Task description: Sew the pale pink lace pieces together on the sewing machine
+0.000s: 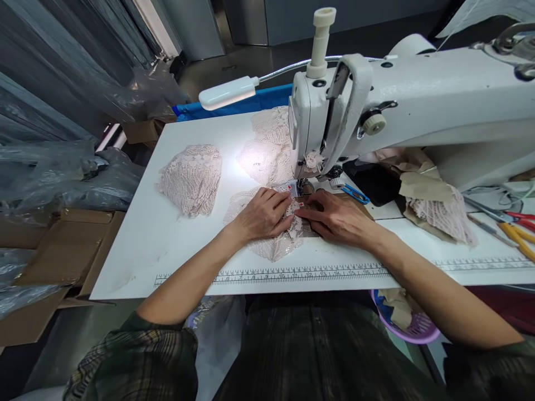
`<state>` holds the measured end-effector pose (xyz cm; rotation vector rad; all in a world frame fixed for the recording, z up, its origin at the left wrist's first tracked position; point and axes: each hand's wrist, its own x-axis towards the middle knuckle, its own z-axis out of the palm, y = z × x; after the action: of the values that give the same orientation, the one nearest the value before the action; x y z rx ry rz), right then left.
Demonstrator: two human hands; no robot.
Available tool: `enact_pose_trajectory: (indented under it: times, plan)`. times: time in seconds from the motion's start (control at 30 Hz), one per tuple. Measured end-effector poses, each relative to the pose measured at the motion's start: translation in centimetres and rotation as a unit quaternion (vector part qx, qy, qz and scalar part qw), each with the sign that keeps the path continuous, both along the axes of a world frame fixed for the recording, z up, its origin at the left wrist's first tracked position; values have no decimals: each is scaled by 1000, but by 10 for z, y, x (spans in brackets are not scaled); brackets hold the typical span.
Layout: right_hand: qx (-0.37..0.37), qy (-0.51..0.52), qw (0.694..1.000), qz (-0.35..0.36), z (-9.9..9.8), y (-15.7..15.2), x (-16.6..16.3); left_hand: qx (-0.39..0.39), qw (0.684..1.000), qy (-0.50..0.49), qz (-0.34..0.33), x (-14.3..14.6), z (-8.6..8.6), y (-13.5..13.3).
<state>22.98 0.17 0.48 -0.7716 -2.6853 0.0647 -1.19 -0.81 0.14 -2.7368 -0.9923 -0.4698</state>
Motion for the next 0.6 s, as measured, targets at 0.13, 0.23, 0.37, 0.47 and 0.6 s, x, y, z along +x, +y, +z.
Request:
enact_pose_trajectory:
  times: [0.13,0.23,0.37,0.47,0.6]
  plan:
    - [-2,7,1000,5,-2,0,0,-1,1000,-9,11,1,-1,-3]
    - [-3,12,1000,4,-2,1,0,-8,1000,-9,21,1,0,-4]
    - [-6,17,1000,7,-2,1,0,-17,1000,1,26,1,2,-5]
    - [-10,18,1000,5,-2,1,0,-25,999,5,29,0,3,-6]
    - [-13,17,1000,4,-2,1,0,-31,999,4,31,0,3,-6]
